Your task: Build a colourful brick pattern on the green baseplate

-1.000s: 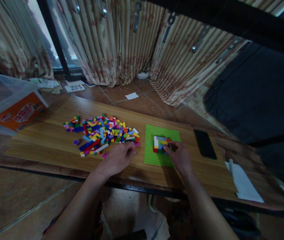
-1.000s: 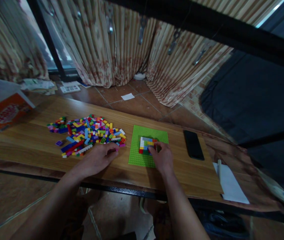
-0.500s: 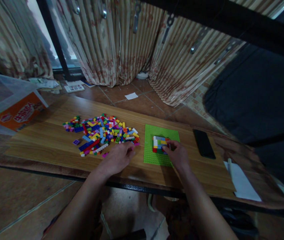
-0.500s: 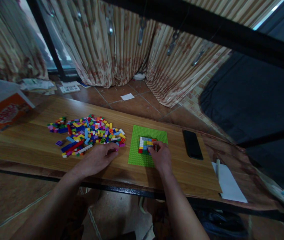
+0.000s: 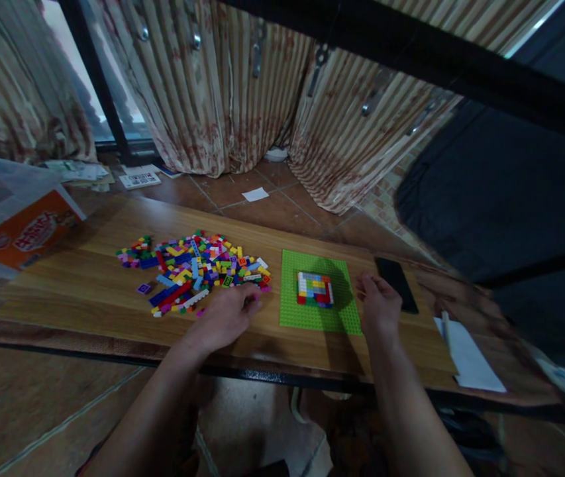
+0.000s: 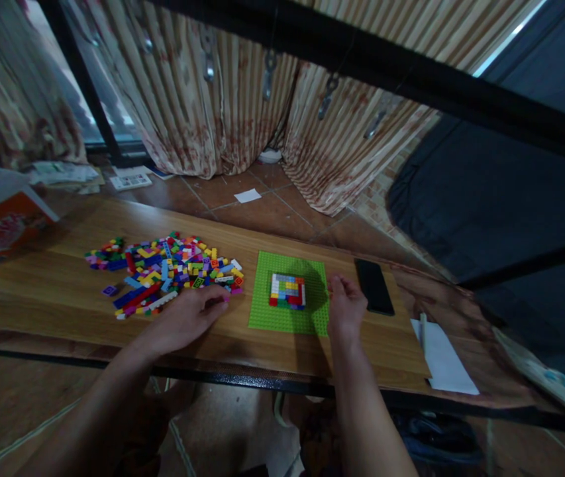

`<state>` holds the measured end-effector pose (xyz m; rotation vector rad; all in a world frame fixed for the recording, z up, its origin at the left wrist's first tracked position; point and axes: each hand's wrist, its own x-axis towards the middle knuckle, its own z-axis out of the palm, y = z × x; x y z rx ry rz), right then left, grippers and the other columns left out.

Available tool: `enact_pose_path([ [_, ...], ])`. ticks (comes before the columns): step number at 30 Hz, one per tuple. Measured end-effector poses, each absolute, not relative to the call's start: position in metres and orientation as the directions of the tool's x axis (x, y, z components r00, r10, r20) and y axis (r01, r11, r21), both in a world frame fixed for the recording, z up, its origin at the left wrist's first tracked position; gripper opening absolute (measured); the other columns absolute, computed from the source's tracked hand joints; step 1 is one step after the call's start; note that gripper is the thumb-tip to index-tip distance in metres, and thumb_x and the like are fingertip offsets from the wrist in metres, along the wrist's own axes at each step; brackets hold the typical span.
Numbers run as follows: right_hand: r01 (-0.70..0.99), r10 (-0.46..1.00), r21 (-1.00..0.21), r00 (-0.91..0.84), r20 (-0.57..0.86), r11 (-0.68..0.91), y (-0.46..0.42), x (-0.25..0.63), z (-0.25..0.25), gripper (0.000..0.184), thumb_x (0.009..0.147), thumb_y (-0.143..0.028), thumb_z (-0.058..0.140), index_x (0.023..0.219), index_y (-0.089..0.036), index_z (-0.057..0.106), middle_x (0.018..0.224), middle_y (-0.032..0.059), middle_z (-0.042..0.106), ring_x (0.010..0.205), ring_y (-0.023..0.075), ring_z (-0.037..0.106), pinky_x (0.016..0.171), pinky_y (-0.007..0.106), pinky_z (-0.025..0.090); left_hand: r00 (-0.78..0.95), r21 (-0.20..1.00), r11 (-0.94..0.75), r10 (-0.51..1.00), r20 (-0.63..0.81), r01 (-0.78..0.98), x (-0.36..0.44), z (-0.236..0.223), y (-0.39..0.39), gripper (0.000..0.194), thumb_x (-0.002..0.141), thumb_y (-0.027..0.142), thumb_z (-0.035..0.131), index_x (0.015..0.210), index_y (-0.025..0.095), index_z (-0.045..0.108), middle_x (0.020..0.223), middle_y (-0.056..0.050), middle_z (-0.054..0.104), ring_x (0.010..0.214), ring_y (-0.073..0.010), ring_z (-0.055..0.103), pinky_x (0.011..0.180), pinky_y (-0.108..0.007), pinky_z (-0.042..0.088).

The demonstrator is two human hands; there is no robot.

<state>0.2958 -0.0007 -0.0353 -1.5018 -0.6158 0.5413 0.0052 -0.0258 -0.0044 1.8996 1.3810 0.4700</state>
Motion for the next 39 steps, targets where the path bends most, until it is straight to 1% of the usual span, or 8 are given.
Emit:
enact_pose_path([
  [9, 0.096, 0.703, -0.988, 0.695, 0.152, 0.119, -0.006, 0.284, -0.035, 0.024, 0.066, -0.038, 0.073, 0.075, -0.016, 0.069, 0.068, -0.0012, 0.065, 0.058, 0.0096, 0.056, 0.058, 0.024, 0.044, 0.319, 0.791, -0.158, 0.946, -0.049, 0.591, 0.0, -0.008, -0.022, 0.023, 0.088, 0.028, 0.047, 0.088, 0.018, 0.067, 0.078, -0.002, 0.068, 0.07, -0.0167, 0.06, 0.065, -0.026, 0.042],
  [15, 0.3, 0.747, -0.945, 0.597, 0.291, 0.129, -0.012, 0.262, -0.029, 0.024, 0.072, -0.039, 0.07, 0.078, -0.015, 0.07, 0.071, 0.0009, 0.066, 0.06, 0.0117, 0.056, 0.059, 0.026, 0.045, 0.111, 0.856, -0.121, 0.991, 0.074, 0.503, -0.019, -0.014, -0.012, 0.025, 0.085, 0.027, 0.049, 0.096, 0.016, 0.069, 0.079, -0.002, 0.071, 0.071, -0.0168, 0.063, 0.067, -0.026, 0.046],
  [19, 0.349, 0.769, -0.925, 0.547, 0.331, 0.15, -0.018, 0.249, -0.025, 0.024, 0.075, -0.039, 0.068, 0.079, -0.016, 0.071, 0.073, 0.0017, 0.068, 0.063, 0.0132, 0.059, 0.063, 0.028, 0.048, -0.009, 0.868, -0.085, 0.995, 0.103, 0.489, -0.026, -0.013, -0.01, 0.027, 0.084, 0.029, 0.051, 0.096, 0.015, 0.07, 0.081, -0.003, 0.071, 0.072, -0.0169, 0.063, 0.067, -0.025, 0.046],
  [23, 0.34, 0.812, -0.926, 0.487, 0.322, 0.164, -0.027, 0.237, -0.025, 0.025, 0.079, -0.04, 0.066, 0.084, -0.016, 0.071, 0.073, 0.0014, 0.069, 0.063, 0.0138, 0.06, 0.062, 0.028, 0.049, -0.054, 0.868, -0.069, 0.992, 0.11, 0.492, -0.028, -0.011, -0.011, 0.027, 0.085, 0.03, 0.05, 0.091, 0.015, 0.071, 0.071, -0.002, 0.068, 0.064, -0.0154, 0.059, 0.06, -0.024, 0.043],
  [26, 0.367, 0.888, -0.914, 0.342, 0.308, 0.175, -0.035, 0.223, -0.029, 0.023, 0.084, -0.039, 0.063, 0.087, -0.018, 0.071, 0.08, 0.0027, 0.071, 0.07, 0.0153, 0.062, 0.067, 0.03, 0.05, -0.079, 0.865, -0.07, 0.989, 0.126, 0.497, -0.031, -0.013, -0.01, 0.027, 0.085, 0.031, 0.05, 0.087, 0.014, 0.071, 0.068, -0.001, 0.066, 0.062, -0.0149, 0.057, 0.057, -0.023, 0.041],
  [30, 0.543, 0.943, -0.791, -0.003, 0.333, 0.281, -0.049, 0.199, -0.037, 0.018, 0.089, -0.034, 0.057, 0.091, -0.021, 0.07, 0.089, 0.0028, 0.071, 0.083, 0.0167, 0.065, 0.075, 0.031, 0.05, -0.135, 0.868, -0.059, 0.98, 0.143, 0.493, -0.036, -0.017, -0.007, 0.025, 0.084, 0.031, 0.05, 0.085, 0.015, 0.069, 0.069, -0.001, 0.066, 0.064, -0.0145, 0.058, 0.057, -0.022, 0.042],
  [33, 0.584, 0.935, -0.731, -0.19, 0.298, 0.352, -0.058, 0.182, -0.042, 0.017, 0.092, -0.028, 0.053, 0.097, -0.022, 0.068, 0.091, 0.0029, 0.069, 0.084, 0.0164, 0.065, 0.076, 0.03, 0.051, -0.182, 0.866, -0.006, 0.977, 0.112, 0.5, -0.04, -0.018, -0.006, 0.026, 0.084, 0.032, 0.051, 0.089, 0.015, 0.07, 0.069, -0.001, 0.067, 0.064, -0.0147, 0.059, 0.058, -0.022, 0.043],
  [39, 0.615, 0.905, -0.664, -0.31, 0.291, 0.425, -0.063, 0.159, -0.05, 0.016, 0.09, -0.024, 0.056, 0.101, -0.024, 0.067, 0.098, 0.005, 0.069, 0.094, 0.0201, 0.064, 0.084, 0.034, 0.051, -0.232, 0.876, 0.052, 0.97, 0.069, 0.479, -0.048, -0.017, -0.007, 0.029, 0.084, 0.033, 0.05, 0.095, 0.016, 0.07, 0.072, -0.002, 0.068, 0.066, -0.0153, 0.06, 0.06, -0.023, 0.045],
])
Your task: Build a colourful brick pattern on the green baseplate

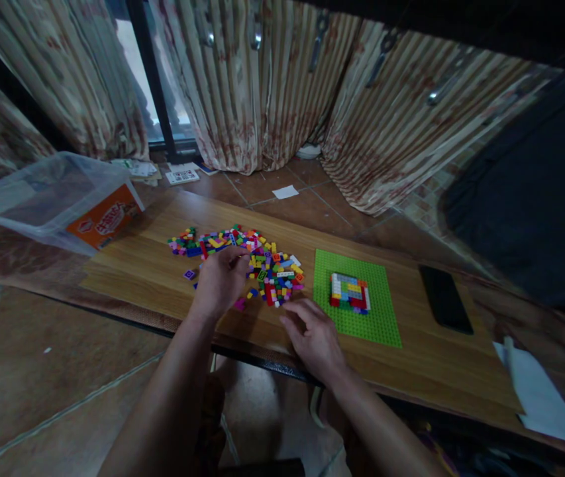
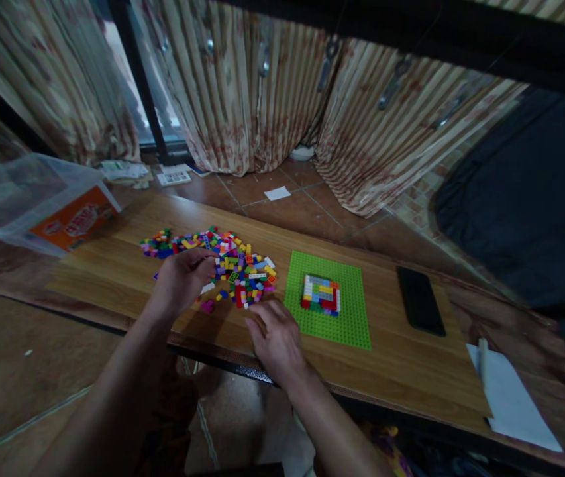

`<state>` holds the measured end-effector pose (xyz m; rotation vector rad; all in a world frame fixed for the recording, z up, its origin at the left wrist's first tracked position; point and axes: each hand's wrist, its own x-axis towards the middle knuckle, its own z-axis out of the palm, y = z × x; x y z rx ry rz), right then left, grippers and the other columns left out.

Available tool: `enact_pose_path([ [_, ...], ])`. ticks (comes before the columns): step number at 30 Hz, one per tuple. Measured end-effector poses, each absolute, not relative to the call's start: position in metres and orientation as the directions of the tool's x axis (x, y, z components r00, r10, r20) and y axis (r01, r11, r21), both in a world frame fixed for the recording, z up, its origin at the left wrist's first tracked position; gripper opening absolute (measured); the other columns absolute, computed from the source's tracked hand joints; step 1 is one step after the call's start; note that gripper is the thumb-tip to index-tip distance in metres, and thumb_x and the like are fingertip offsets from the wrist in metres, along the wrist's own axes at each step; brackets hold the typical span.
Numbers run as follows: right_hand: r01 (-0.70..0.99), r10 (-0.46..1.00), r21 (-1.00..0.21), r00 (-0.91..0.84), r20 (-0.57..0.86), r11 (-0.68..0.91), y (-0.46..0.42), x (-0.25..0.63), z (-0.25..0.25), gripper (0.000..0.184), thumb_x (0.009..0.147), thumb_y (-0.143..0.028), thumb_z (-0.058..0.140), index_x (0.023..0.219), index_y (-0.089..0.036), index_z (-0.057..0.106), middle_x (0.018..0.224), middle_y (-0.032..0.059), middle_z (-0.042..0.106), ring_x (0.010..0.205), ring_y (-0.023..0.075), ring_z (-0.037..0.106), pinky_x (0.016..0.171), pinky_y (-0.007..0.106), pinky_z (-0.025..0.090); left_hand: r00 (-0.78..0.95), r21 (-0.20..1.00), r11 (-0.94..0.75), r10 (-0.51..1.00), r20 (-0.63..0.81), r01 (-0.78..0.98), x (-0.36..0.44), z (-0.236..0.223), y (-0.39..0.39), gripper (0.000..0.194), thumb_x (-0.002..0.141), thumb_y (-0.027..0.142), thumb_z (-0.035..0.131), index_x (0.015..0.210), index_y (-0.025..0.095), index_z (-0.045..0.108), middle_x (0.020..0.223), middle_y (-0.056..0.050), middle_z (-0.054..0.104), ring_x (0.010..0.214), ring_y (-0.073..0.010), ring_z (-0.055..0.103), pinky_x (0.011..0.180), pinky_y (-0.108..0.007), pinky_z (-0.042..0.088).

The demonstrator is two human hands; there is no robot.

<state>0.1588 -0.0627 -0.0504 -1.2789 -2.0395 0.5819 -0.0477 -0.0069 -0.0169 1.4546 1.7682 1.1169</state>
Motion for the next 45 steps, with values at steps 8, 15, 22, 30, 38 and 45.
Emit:
enact_pose_path([
  [8, 0.755, 0.903, -0.507, -0.277, 0.328, 0.416, -0.051, 0.135, -0.059, 0.027, 0.084, -0.028, 0.065, 0.11, -0.021, 0.066, 0.106, 0.0087, 0.064, 0.102, 0.0267, 0.057, 0.09, 0.041, 0.048, -0.249, 0.868, 0.058, 0.966, 0.076, 0.493, -0.054, -0.021, -0.007, 0.029, 0.083, 0.034, 0.051, 0.094, 0.015, 0.07, 0.075, -0.002, 0.069, 0.07, -0.0152, 0.061, 0.062, -0.022, 0.045],
  [15, 0.819, 0.909, -0.421, -0.269, 0.319, 0.39, -0.041, 0.124, -0.062, 0.022, 0.088, -0.027, 0.059, 0.108, -0.021, 0.068, 0.101, 0.0095, 0.065, 0.099, 0.0285, 0.054, 0.09, 0.044, 0.046, -0.143, 0.811, 0.05, 0.989, 0.042, 0.583, -0.05, -0.017, -0.01, 0.029, 0.084, 0.034, 0.05, 0.093, 0.016, 0.07, 0.077, -0.003, 0.071, 0.072, -0.0167, 0.062, 0.063, -0.023, 0.045],
  [22, 0.802, 0.898, -0.432, -0.28, 0.338, 0.413, -0.04, 0.131, -0.059, 0.025, 0.092, -0.015, 0.047, 0.103, -0.021, 0.069, 0.098, 0.0072, 0.068, 0.094, 0.0257, 0.055, 0.087, 0.04, 0.044, -0.072, 0.798, 0.009, 0.997, 0.042, 0.602, -0.043, -0.013, -0.013, 0.028, 0.085, 0.032, 0.049, 0.092, 0.016, 0.07, 0.08, -0.003, 0.071, 0.073, -0.0172, 0.063, 0.067, -0.025, 0.045],
  [30, 0.782, 0.899, -0.464, -0.273, 0.343, 0.415, -0.038, 0.136, -0.055, 0.026, 0.093, -0.016, 0.047, 0.104, -0.022, 0.07, 0.096, 0.0065, 0.069, 0.093, 0.0249, 0.056, 0.084, 0.039, 0.043, -0.036, 0.793, -0.002, 0.999, 0.029, 0.609, -0.042, -0.013, -0.013, 0.028, 0.085, 0.031, 0.049, 0.092, 0.015, 0.071, 0.074, -0.003, 0.07, 0.067, -0.0162, 0.061, 0.063, -0.025, 0.044],
  [38, 0.739, 0.89, -0.516, -0.263, 0.371, 0.434, -0.036, 0.147, -0.058, 0.022, 0.092, -0.018, 0.05, 0.101, -0.024, 0.069, 0.096, 0.0055, 0.069, 0.093, 0.0242, 0.056, 0.084, 0.039, 0.044, -0.119, 0.759, 0.033, 0.991, 0.059, 0.65, -0.059, -0.015, -0.01, 0.026, 0.083, 0.032, 0.05, 0.088, 0.016, 0.071, 0.076, -0.002, 0.071, 0.071, -0.0163, 0.062, 0.065, -0.024, 0.043],
  [45, 0.702, 0.883, -0.554, -0.246, 0.4, 0.446, -0.036, 0.151, -0.06, 0.019, 0.091, -0.022, 0.053, 0.101, -0.024, 0.068, 0.096, 0.0052, 0.069, 0.092, 0.024, 0.057, 0.083, 0.04, 0.045, -0.258, 0.761, 0.133, 0.965, 0.047, 0.635, -0.079, -0.015, -0.008, 0.026, 0.08, 0.033, 0.052, 0.088, 0.016, 0.07, 0.073, -0.002, 0.069, 0.067, -0.0156, 0.058, 0.059, -0.023, 0.04],
])
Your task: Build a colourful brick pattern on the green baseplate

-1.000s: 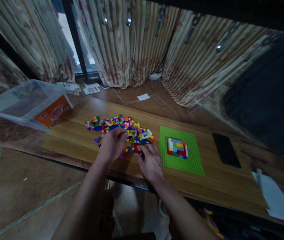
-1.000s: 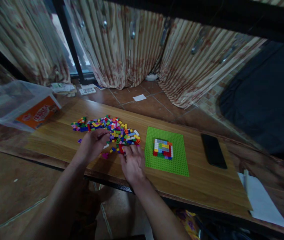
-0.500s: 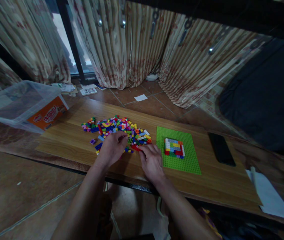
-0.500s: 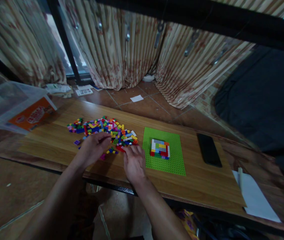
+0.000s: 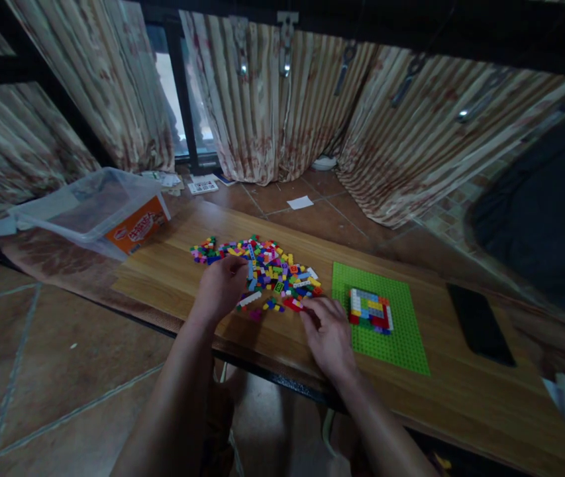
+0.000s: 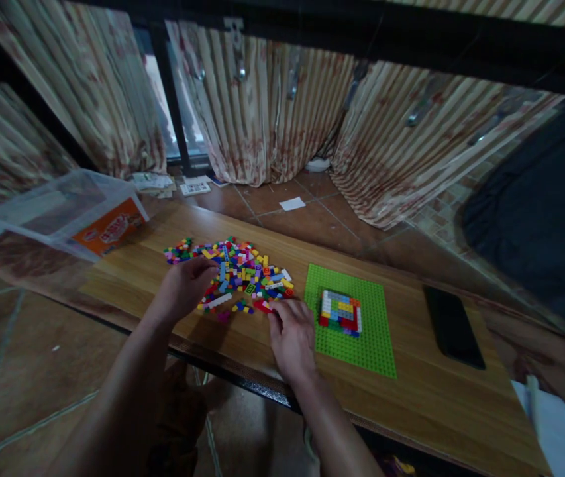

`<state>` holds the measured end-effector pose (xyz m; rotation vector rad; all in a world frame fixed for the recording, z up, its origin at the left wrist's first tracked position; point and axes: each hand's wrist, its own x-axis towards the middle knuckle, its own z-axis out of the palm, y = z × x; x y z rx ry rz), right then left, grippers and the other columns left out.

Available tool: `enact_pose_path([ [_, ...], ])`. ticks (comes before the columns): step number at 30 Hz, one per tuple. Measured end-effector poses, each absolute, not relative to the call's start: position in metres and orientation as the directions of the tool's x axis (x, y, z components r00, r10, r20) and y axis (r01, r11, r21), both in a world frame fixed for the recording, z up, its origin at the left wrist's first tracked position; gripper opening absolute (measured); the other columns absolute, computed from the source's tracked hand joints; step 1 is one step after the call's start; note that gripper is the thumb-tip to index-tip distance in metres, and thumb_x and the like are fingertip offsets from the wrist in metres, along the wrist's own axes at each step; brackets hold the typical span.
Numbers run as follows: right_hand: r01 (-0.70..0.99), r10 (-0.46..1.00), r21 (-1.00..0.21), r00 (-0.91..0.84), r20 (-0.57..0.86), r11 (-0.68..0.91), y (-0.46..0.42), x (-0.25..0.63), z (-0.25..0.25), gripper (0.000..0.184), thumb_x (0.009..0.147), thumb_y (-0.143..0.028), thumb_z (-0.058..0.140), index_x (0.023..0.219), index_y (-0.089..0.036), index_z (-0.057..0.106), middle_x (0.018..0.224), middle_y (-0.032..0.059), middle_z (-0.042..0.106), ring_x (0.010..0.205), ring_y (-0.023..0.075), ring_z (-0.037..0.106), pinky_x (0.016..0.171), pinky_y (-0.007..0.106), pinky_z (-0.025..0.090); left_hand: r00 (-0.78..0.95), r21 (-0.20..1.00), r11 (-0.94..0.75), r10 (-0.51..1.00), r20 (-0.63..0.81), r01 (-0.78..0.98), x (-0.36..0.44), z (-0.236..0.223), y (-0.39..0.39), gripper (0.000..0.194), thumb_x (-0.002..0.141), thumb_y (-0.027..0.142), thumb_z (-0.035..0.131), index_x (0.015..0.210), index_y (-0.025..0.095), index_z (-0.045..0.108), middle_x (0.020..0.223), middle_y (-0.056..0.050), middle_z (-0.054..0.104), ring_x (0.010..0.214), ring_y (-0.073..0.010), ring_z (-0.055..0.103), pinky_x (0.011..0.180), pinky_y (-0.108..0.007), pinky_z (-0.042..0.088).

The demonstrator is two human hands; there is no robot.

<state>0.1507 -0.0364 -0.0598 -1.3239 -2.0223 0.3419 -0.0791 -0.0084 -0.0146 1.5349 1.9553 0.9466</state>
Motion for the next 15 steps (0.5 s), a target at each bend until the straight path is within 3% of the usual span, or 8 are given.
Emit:
enact_pose_path([
  [5, 0.702, 0.887, -0.576, -0.179, 0.426, 0.419, -0.031, 0.155, -0.058, 0.019, 0.092, -0.025, 0.051, 0.098, -0.022, 0.069, 0.095, 0.0063, 0.069, 0.093, 0.0235, 0.059, 0.085, 0.04, 0.046, -0.259, 0.687, 0.179, 0.966, 0.014, 0.704, -0.082, -0.011, -0.011, 0.025, 0.079, 0.029, 0.051, 0.089, 0.017, 0.071, 0.074, -0.004, 0.071, 0.067, -0.0168, 0.059, 0.06, -0.024, 0.04],
  [11, 0.691, 0.895, -0.626, -0.07, 0.44, 0.361, -0.021, 0.168, -0.053, 0.019, 0.092, -0.028, 0.052, 0.096, -0.021, 0.069, 0.093, 0.0062, 0.07, 0.091, 0.0231, 0.061, 0.087, 0.041, 0.046, -0.065, 0.638, 0.107, 0.994, -0.088, 0.762, -0.088, -0.018, -0.014, 0.015, 0.073, 0.029, 0.061, 0.075, 0.019, 0.072, 0.072, -0.002, 0.071, 0.067, -0.0165, 0.061, 0.061, -0.024, 0.041],
  [15, 0.691, 0.902, -0.638, -0.05, 0.428, 0.341, -0.019, 0.173, -0.054, 0.019, 0.091, -0.03, 0.052, 0.095, -0.021, 0.069, 0.091, 0.0058, 0.07, 0.09, 0.0226, 0.062, 0.087, 0.04, 0.046, -0.037, 0.597, 0.099, 0.993, -0.115, 0.796, -0.088, -0.021, -0.016, 0.012, 0.069, 0.029, 0.066, 0.075, 0.02, 0.073, 0.072, -0.003, 0.071, 0.069, -0.018, 0.063, 0.061, -0.024, 0.041],
])
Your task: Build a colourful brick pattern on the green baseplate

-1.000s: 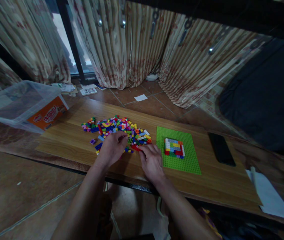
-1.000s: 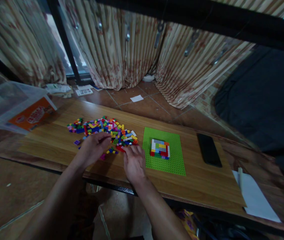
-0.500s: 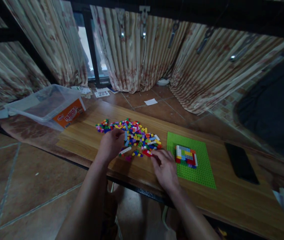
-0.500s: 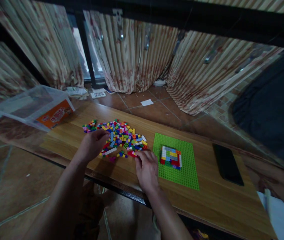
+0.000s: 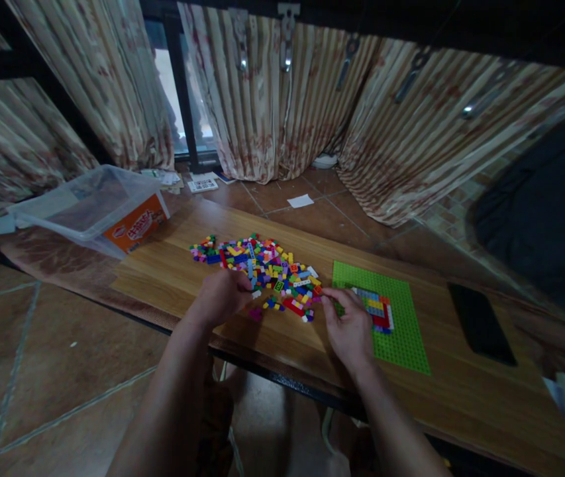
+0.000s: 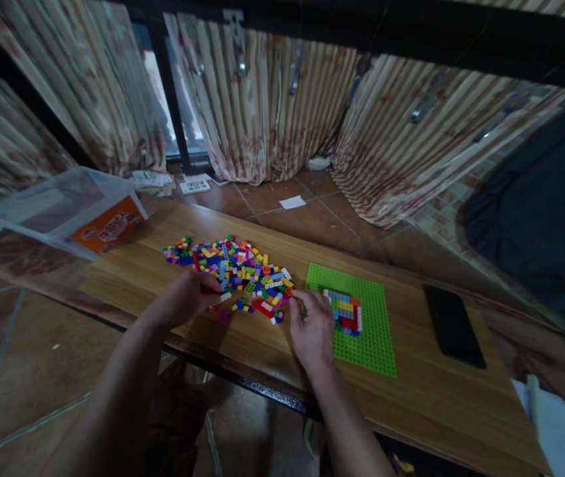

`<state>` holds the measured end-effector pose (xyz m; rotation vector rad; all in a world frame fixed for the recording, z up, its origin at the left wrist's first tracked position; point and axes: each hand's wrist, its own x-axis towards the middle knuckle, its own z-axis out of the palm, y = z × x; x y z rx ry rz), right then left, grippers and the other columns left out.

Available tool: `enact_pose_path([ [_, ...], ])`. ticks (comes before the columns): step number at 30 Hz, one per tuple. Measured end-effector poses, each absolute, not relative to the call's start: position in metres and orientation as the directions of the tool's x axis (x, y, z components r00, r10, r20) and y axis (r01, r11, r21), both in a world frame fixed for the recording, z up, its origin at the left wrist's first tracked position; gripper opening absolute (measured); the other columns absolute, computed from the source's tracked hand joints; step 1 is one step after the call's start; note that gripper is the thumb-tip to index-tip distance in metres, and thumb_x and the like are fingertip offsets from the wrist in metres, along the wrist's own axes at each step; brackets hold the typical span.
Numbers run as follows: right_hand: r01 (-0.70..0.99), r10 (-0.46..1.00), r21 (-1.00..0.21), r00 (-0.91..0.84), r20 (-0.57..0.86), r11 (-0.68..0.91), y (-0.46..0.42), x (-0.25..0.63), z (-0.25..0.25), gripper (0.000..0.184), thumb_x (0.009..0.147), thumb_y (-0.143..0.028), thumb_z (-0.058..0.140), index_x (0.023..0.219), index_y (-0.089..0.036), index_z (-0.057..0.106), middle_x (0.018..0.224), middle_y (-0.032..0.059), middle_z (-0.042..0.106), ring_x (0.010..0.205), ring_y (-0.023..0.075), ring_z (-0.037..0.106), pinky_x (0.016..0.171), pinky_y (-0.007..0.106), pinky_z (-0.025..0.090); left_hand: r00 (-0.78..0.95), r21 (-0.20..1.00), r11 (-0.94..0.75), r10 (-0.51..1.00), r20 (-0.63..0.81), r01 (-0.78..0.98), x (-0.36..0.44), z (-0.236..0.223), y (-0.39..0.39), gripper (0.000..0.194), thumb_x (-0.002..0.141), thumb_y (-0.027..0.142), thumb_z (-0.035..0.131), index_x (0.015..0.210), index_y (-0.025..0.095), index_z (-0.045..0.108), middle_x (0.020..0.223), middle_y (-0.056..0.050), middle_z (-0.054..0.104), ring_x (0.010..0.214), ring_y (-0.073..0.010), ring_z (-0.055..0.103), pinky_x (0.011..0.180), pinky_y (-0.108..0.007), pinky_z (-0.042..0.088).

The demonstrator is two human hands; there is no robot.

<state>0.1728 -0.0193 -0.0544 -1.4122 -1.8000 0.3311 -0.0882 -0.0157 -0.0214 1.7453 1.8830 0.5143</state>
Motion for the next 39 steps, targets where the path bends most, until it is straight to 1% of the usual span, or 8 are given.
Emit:
enact_pose_path([
  [4, 0.721, 0.898, -0.609, -0.043, 0.438, 0.331, -0.015, 0.177, -0.056, 0.022, 0.092, -0.03, 0.051, 0.096, -0.019, 0.07, 0.092, 0.0073, 0.069, 0.091, 0.0234, 0.061, 0.085, 0.039, 0.047, -0.048, 0.486, 0.102, 0.991, -0.123, 0.868, -0.081, -0.017, -0.016, 0.013, 0.071, 0.03, 0.066, 0.079, 0.022, 0.074, 0.073, -0.004, 0.072, 0.071, -0.0192, 0.063, 0.062, -0.025, 0.041],
  [9, 0.77, 0.89, -0.54, -0.077, 0.45, 0.34, -0.005, 0.178, -0.058, 0.023, 0.092, -0.026, 0.049, 0.099, -0.019, 0.07, 0.095, 0.0083, 0.069, 0.094, 0.0242, 0.06, 0.086, 0.039, 0.046, -0.069, 0.334, 0.14, 0.974, -0.215, 0.932, -0.073, -0.007, -0.018, 0.019, 0.075, 0.031, 0.063, 0.087, 0.023, 0.075, 0.086, -0.007, 0.073, 0.08, -0.0224, 0.065, 0.069, -0.028, 0.044],
  [13, 0.76, 0.89, -0.551, -0.08, 0.449, 0.346, -0.006, 0.174, -0.057, 0.021, 0.092, -0.025, 0.05, 0.098, -0.019, 0.07, 0.095, 0.0081, 0.069, 0.094, 0.0237, 0.06, 0.086, 0.039, 0.046, -0.085, 0.296, 0.156, 0.968, -0.238, 0.943, -0.07, -0.003, -0.02, 0.021, 0.077, 0.028, 0.06, 0.091, 0.023, 0.074, 0.094, -0.009, 0.073, 0.09, -0.0262, 0.066, 0.077, -0.032, 0.046],
  [18, 0.74, 0.879, -0.564, -0.078, 0.47, 0.367, -0.014, 0.17, -0.053, 0.019, 0.092, -0.022, 0.051, 0.095, -0.02, 0.069, 0.093, 0.0067, 0.069, 0.092, 0.0225, 0.061, 0.085, 0.038, 0.046, -0.048, 0.26, 0.104, 0.976, -0.214, 0.96, -0.071, -0.006, -0.019, 0.019, 0.079, 0.025, 0.056, 0.088, 0.021, 0.072, 0.092, -0.009, 0.073, 0.092, -0.0272, 0.066, 0.076, -0.032, 0.046],
  [24, 0.693, 0.861, -0.593, -0.082, 0.501, 0.411, -0.02, 0.164, -0.05, 0.018, 0.092, -0.021, 0.052, 0.094, -0.022, 0.069, 0.093, 0.0053, 0.07, 0.092, 0.0208, 0.062, 0.084, 0.036, 0.047, -0.03, 0.263, 0.07, 0.988, -0.153, 0.962, -0.072, -0.006, -0.017, 0.02, 0.082, 0.022, 0.051, 0.085, 0.019, 0.07, 0.078, -0.007, 0.071, 0.081, -0.0233, 0.066, 0.068, -0.027, 0.043],
  [27, 0.677, 0.861, -0.6, -0.099, 0.5, 0.426, -0.024, 0.164, -0.05, 0.018, 0.093, -0.023, 0.052, 0.095, -0.022, 0.07, 0.094, 0.0054, 0.07, 0.092, 0.0209, 0.062, 0.084, 0.036, 0.047, -0.038, 0.319, 0.081, 0.99, -0.138, 0.944, -0.074, -0.003, -0.016, 0.02, 0.082, 0.023, 0.05, 0.081, 0.018, 0.07, 0.077, -0.007, 0.071, 0.077, -0.0219, 0.066, 0.065, -0.026, 0.041],
  [34, 0.649, 0.866, -0.63, -0.092, 0.491, 0.426, -0.026, 0.168, -0.05, 0.018, 0.093, -0.023, 0.052, 0.095, -0.021, 0.07, 0.093, 0.0057, 0.069, 0.091, 0.0208, 0.062, 0.083, 0.037, 0.048, -0.032, 0.456, 0.128, 0.977, -0.212, 0.881, -0.086, -0.005, -0.017, 0.016, 0.074, 0.021, 0.059, 0.083, 0.019, 0.072, 0.08, -0.004, 0.072, 0.076, -0.0183, 0.065, 0.065, -0.024, 0.041],
  [39, 0.645, 0.871, -0.637, -0.093, 0.482, 0.422, -0.026, 0.168, -0.052, 0.016, 0.093, -0.024, 0.053, 0.094, -0.022, 0.07, 0.093, 0.0052, 0.07, 0.091, 0.0206, 0.063, 0.083, 0.038, 0.049, -0.013, 0.404, 0.113, 0.971, -0.241, 0.908, -0.085, -0.008, -0.021, 0.021, 0.071, 0.029, 0.066, 0.089, 0.025, 0.076, 0.088, -0.004, 0.073, 0.08, -0.021, 0.065, 0.068, -0.027, 0.043],
])
